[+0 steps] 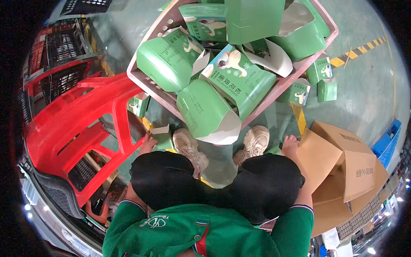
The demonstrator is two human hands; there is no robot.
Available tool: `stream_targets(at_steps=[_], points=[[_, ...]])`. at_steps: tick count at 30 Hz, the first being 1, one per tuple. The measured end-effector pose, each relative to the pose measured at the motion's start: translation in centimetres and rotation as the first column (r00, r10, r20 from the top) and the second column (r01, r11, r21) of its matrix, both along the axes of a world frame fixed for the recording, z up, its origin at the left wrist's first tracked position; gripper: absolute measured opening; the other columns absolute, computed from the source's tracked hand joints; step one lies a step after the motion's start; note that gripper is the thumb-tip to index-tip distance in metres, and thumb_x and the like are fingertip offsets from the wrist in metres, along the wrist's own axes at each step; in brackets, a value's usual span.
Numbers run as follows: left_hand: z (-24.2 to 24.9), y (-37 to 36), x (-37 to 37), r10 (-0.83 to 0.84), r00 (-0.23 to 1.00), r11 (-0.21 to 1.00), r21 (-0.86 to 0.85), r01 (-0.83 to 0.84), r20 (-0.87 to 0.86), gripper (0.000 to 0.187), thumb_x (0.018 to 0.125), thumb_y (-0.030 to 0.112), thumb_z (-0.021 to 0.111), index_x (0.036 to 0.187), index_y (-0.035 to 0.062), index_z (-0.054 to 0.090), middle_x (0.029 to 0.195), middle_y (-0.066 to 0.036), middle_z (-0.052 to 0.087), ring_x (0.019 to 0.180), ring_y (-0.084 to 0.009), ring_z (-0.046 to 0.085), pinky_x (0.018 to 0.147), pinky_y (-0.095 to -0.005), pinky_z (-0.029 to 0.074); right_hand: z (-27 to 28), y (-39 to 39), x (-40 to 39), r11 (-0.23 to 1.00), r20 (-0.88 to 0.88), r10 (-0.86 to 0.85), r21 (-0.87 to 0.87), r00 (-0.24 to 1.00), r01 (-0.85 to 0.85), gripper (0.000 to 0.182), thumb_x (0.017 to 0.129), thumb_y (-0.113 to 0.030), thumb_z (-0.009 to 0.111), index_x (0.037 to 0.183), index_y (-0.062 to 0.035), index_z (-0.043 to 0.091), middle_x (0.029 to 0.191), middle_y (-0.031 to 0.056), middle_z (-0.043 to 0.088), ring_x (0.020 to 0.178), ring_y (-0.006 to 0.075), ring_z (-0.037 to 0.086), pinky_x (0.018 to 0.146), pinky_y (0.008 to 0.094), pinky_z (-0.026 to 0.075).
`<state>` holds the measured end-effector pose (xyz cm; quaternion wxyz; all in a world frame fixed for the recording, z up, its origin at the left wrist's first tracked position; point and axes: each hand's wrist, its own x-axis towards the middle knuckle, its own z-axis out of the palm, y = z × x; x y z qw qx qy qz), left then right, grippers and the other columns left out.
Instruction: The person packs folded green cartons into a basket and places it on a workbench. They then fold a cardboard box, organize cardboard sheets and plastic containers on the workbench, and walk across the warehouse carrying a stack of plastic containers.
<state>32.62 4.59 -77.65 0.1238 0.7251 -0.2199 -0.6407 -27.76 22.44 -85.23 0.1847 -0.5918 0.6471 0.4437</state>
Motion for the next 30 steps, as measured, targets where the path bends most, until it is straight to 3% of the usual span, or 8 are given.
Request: stream_targets(at_steps=[5, 10, 14, 17, 20, 24, 28, 30], points=[[-0.5, 0.4, 0.8, -0.084, 0.995, 0.994, 0.062, 0.087, -0.045, 0.065, 0.076, 0.009, 0.052, 0.134, 0.0167, 0.025, 0.122, 0.000, 0.037, 0.107, -0.0133, 0.038, 0.087, -0.0304, 0.032, 0.0, 0.3, -0.5, 0.998, 0.039, 0.063, -0.025, 0.997, -0.062, 0.025, 0.075, -0.021, 0.048, 0.095, -0.0066, 0.050, 0.088, 0.0115, 0.052, 0.084, 0.0271, 0.052, 0.073, 0.0445, 0.038], [-0.3, 1.0, 2.7, 0.135, 0.968, 0.980, 0.170, -0.099, -0.212, 0.059, 0.078, 0.020, 0.053, 0.132, 0.0227, 0.028, 0.121, 0.005, 0.040, 0.106, -0.0101, 0.037, 0.087, -0.0380, 0.029, 0.3, 0.9, -0.9, 0.998, 0.251, 0.052, -0.042, 0.967, -0.042, 0.024, 0.074, -0.023, 0.049, 0.093, -0.0080, 0.053, 0.080, 0.0134, 0.059, 0.079, 0.0308, 0.058, 0.072, 0.0450, 0.040], [-1.8, 2.3, 3.9, 0.129, 0.952, 0.963, 0.264, -0.053, -0.278, 0.054, 0.080, 0.026, 0.053, 0.130, 0.0239, 0.033, 0.122, 0.006, 0.042, 0.107, -0.0100, 0.036, 0.086, -0.0383, 0.030, 3.3, -2.2, 1.0, 0.975, 0.340, -0.175, 0.194, 0.924, 0.113, 0.028, 0.071, -0.026, 0.050, 0.091, -0.0065, 0.052, 0.078, 0.0141, 0.062, 0.078, 0.0303, 0.061, 0.072, 0.0443, 0.041], [1.1, 1.3, 0.4, 0.408, 0.881, 0.898, 0.280, -0.340, -0.238, 0.049, 0.082, 0.020, 0.053, 0.128, 0.0187, 0.036, 0.122, 0.004, 0.043, 0.108, -0.0118, 0.039, 0.085, -0.0359, 0.034, 2.0, -1.2, 1.1, 0.877, 0.437, -0.479, 0.276, 0.761, 0.393, 0.027, 0.070, -0.027, 0.052, 0.088, -0.0067, 0.051, 0.077, 0.0148, 0.062, 0.078, 0.0322, 0.060, 0.069, 0.0442, 0.043], [-1.2, 3.1, -0.5, 0.622, 0.716, 0.766, 0.058, -0.640, -0.317, 0.044, 0.083, 0.011, 0.052, 0.125, 0.0110, 0.040, 0.120, 0.000, 0.044, 0.107, -0.0142, 0.042, 0.085, -0.0325, 0.037, 2.7, -0.2, 1.7, 0.830, 0.504, -0.557, 0.311, 0.661, 0.462, 0.026, 0.070, -0.025, 0.053, 0.088, -0.0067, 0.051, 0.077, 0.0153, 0.061, 0.078, 0.0329, 0.059, 0.068, 0.0439, 0.043], [-1.0, 2.5, -0.7, 0.573, 0.799, 0.718, -0.358, -0.597, -0.183, 0.044, 0.079, 0.002, 0.052, 0.121, 0.0055, 0.043, 0.119, -0.005, 0.045, 0.108, -0.0161, 0.043, 0.089, -0.0321, 0.036, 4.5, -0.9, 2.8, 0.820, 0.554, -0.565, 0.292, 0.612, 0.493, 0.024, 0.069, -0.022, 0.054, 0.087, -0.0066, 0.052, 0.077, 0.0159, 0.060, 0.078, 0.0339, 0.059, 0.067, 0.0436, 0.043], [13.3, -5.5, -6.8, 0.343, 0.881, 0.642, -0.604, -0.472, -0.324, 0.045, 0.075, 0.001, 0.053, 0.119, 0.0035, 0.045, 0.125, -0.009, 0.043, 0.116, -0.0203, 0.040, 0.098, -0.0366, 0.031, 6.1, -2.2, 3.3, 0.826, 0.606, -0.534, 0.225, 0.589, 0.517, 0.022, 0.069, -0.019, 0.056, 0.087, -0.0065, 0.052, 0.077, 0.0166, 0.059, 0.078, 0.0349, 0.058, 0.066, 0.0433, 0.043], [18.5, -8.2, -6.8, 0.160, 0.971, 0.499, -0.834, -0.236, -0.179, 0.048, 0.076, 0.004, 0.057, 0.122, 0.0058, 0.043, 0.130, -0.010, 0.039, 0.119, -0.0253, 0.038, 0.099, -0.0420, 0.031, 7.0, -2.9, 3.5, 0.834, 0.634, -0.501, 0.173, 0.589, 0.524, 0.021, 0.069, -0.018, 0.056, 0.087, -0.0064, 0.052, 0.077, 0.0169, 0.059, 0.078, 0.0354, 0.058, 0.065, 0.0431, 0.043]])
